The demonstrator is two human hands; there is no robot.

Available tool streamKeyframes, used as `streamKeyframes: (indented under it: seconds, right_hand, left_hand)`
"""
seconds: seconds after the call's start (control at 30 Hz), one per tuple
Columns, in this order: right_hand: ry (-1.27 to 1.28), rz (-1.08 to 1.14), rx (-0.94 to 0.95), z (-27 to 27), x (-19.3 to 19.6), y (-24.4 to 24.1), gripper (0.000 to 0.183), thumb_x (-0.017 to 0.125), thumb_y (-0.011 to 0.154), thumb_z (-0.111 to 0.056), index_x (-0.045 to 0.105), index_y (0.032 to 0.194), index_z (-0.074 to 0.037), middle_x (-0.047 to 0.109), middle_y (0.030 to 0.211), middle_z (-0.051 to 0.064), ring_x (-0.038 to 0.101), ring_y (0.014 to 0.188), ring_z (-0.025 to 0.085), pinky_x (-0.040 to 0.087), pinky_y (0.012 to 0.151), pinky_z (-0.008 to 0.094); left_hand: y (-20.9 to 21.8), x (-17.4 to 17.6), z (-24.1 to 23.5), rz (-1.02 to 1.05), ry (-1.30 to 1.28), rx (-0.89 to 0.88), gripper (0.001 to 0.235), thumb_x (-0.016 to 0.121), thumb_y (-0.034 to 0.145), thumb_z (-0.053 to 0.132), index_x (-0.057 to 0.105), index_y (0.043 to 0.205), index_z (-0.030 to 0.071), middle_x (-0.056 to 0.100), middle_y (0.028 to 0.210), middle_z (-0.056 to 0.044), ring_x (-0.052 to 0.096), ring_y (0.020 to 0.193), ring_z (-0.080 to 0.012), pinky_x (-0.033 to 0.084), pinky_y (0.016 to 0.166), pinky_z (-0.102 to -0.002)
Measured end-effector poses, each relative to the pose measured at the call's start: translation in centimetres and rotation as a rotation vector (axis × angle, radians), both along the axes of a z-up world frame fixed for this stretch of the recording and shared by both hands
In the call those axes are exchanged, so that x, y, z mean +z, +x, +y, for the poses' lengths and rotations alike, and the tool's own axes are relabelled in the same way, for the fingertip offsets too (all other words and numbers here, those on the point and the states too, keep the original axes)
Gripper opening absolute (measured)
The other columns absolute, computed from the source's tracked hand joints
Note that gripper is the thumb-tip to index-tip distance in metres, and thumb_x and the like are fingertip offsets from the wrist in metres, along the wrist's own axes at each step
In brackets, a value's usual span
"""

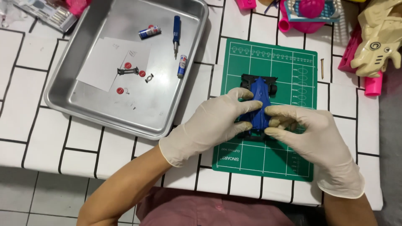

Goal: Assembling a toy racing car by installing batteries and snapping the body shell onto the chassis

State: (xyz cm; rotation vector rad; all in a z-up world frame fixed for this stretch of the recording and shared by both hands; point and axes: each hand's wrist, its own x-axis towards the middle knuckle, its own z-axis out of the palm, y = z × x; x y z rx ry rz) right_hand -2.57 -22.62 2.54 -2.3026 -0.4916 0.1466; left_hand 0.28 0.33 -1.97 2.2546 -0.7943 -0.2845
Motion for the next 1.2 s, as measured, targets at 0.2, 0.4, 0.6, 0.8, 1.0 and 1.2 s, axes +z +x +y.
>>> streamKeyframes:
  seconds: [0.2,0.4,0.6,0.8,1.0,1.2]
  right_hand:
    - [0.078,-0.053,-0.256,-1.1,1.0,0.3,0.036,0.081,0.087,-0.004,0.074,0.122,-0.002,0.077,0.102,0.009,0.067,0.082,0.013,0.055,0.077,0.023]
    - [0.039,-0.297,-0.18,-1.5,-0.3,0.9,0.029,0.079,0.095,0.004,0.072,0.124,0.003,0.074,0.118,0.019,0.071,0.1,0.023,0.06,0.088,0.032]
    - [-0.002,-0.569,-0.041,-1.4,-0.6,1.1,0.026,0.079,0.101,0.017,0.07,0.126,0.016,0.071,0.128,0.034,0.07,0.113,0.039,0.061,0.094,0.042]
    - [0.028,-0.598,-0.015,-1.5,-1.4,1.5,0.043,0.08,0.097,0.02,0.065,0.137,0.014,0.06,0.144,0.04,0.066,0.122,0.042,0.064,0.095,0.044]
    - [0.047,-0.388,-0.065,-2.0,-1.5,1.5,0.094,0.078,0.094,0.005,0.025,0.168,-0.014,0.013,0.177,0.027,0.061,0.137,0.05,0.06,0.093,0.044]
    - [-0.014,-0.296,-0.13,-2.7,-2.2,1.3,0.121,0.088,0.095,-0.002,0.003,0.172,-0.04,-0.02,0.18,0.009,0.065,0.153,0.045,0.066,0.093,0.037]
  left_hand:
    - [0.1,0.7,0.3,0.029,-0.005,0.022,0.06,0.075,0.088,0.034,0.057,0.143,0.019,0.055,0.146,-0.007,0.065,0.118,-0.0295,0.059,0.078,-0.048]
    - [0.2,0.8,0.3,-0.015,-0.091,0.071,0.046,0.07,0.092,0.035,0.063,0.136,0.021,0.063,0.139,-0.002,0.069,0.114,-0.0239,0.059,0.081,-0.042]
    - [0.8,0.0,0.8,-0.097,-0.502,0.01,0.039,0.074,0.095,0.004,0.062,0.131,0.015,0.064,0.131,-0.011,0.069,0.12,-0.0242,0.056,0.107,-0.032]
    - [2.0,1.9,3.9,-0.29,-0.561,0.017,0.049,0.069,0.096,-0.01,0.06,0.135,0.02,0.063,0.14,-0.01,0.064,0.134,-0.0299,0.059,0.114,-0.037]
    - [2.3,6.7,9.5,-0.329,-0.567,0.082,0.034,0.065,0.104,-0.011,0.061,0.132,0.007,0.068,0.131,-0.016,0.07,0.114,-0.0223,0.062,0.104,-0.028]
    - [4.0,9.0,15.2,-0.292,-0.251,0.301,0.023,0.073,0.098,-0.003,0.07,0.121,0.001,0.071,0.118,-0.012,0.072,0.101,-0.018,0.06,0.095,-0.026]
